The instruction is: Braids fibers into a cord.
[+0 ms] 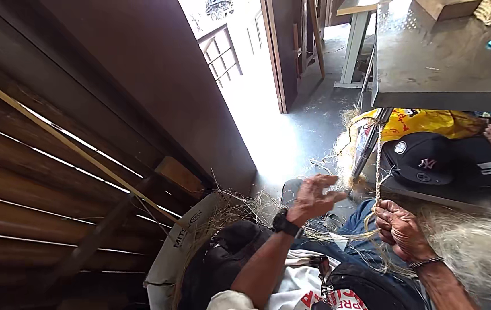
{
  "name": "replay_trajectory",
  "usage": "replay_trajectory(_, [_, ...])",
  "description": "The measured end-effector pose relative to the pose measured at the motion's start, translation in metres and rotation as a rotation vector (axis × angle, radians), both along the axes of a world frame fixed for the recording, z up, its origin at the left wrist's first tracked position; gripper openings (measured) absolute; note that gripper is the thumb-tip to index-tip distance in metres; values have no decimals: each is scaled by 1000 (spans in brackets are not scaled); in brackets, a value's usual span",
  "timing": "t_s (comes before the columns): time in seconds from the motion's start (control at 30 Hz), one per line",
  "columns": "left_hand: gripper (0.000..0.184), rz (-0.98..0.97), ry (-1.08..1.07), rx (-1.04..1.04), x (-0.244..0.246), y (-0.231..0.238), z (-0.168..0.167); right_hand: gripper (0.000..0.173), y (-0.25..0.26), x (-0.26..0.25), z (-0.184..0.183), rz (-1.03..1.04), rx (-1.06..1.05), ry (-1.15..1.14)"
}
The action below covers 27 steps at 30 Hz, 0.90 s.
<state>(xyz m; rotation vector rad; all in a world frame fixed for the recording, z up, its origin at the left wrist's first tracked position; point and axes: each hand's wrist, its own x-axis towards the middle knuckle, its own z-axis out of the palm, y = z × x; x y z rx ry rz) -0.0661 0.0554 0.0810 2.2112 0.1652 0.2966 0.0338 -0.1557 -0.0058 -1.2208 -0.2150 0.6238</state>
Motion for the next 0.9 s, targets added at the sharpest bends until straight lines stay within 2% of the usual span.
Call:
replay_trajectory(0.1, [43,-208,133,-156,31,-26,-20,19,5,1,-2,25,31,-19])
replay_trajectory(0.23, [23,-346,149,-284,50,-46,-52,18,5,-1,-2,9,18,-46])
replay_trajectory(0.5, [22,-271,329,-440,40,-39,-54,20,1,-2,-8,-5,65,30])
replay_trajectory(0.73, [23,-223,333,-644,27,-13,-53,18,-2,0,-8,-14,34,-3])
replay_trajectory(0.9, [24,-179,321,-689,10,20,-47,19,-7,2,-8,-11,40,-7])
